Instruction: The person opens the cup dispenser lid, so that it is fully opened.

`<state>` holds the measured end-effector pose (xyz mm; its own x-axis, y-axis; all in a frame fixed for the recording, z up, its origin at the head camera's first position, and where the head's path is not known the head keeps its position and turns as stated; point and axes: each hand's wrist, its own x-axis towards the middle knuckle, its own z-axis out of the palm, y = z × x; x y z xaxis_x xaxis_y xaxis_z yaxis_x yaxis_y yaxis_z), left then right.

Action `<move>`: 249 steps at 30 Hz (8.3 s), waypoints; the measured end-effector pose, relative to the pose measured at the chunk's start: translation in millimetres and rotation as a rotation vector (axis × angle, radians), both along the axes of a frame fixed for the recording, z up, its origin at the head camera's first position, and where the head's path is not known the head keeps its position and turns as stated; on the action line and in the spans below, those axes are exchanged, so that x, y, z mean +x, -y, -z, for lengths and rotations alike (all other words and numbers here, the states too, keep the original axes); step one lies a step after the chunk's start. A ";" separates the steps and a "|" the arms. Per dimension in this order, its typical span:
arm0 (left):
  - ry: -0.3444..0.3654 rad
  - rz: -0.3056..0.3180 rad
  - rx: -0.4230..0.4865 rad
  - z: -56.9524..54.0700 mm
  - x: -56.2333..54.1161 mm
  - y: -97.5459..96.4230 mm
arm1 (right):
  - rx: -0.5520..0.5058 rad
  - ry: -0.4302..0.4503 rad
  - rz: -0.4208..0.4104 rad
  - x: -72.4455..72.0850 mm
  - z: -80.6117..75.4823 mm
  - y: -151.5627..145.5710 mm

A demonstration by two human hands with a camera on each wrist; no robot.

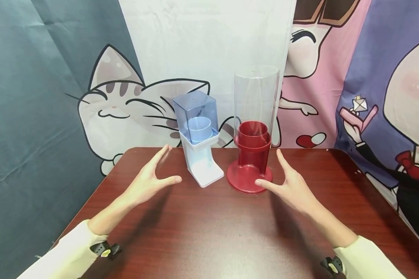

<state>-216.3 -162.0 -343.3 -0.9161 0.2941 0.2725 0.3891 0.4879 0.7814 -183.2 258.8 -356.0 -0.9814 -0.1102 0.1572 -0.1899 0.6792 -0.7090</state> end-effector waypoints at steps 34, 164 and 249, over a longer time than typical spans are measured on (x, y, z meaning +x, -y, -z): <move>-0.188 0.055 0.230 -16.7 -18.8 -95.9 | -0.280 -0.058 -0.016 -55.1 -7.4 -5.5; -0.027 0.183 0.245 -1.2 18.9 -71.0 | -0.506 -0.037 -0.144 19.7 -20.1 70.8; 0.082 0.118 0.130 4.3 48.0 -59.7 | -0.407 0.066 -0.473 -19.2 -8.2 69.5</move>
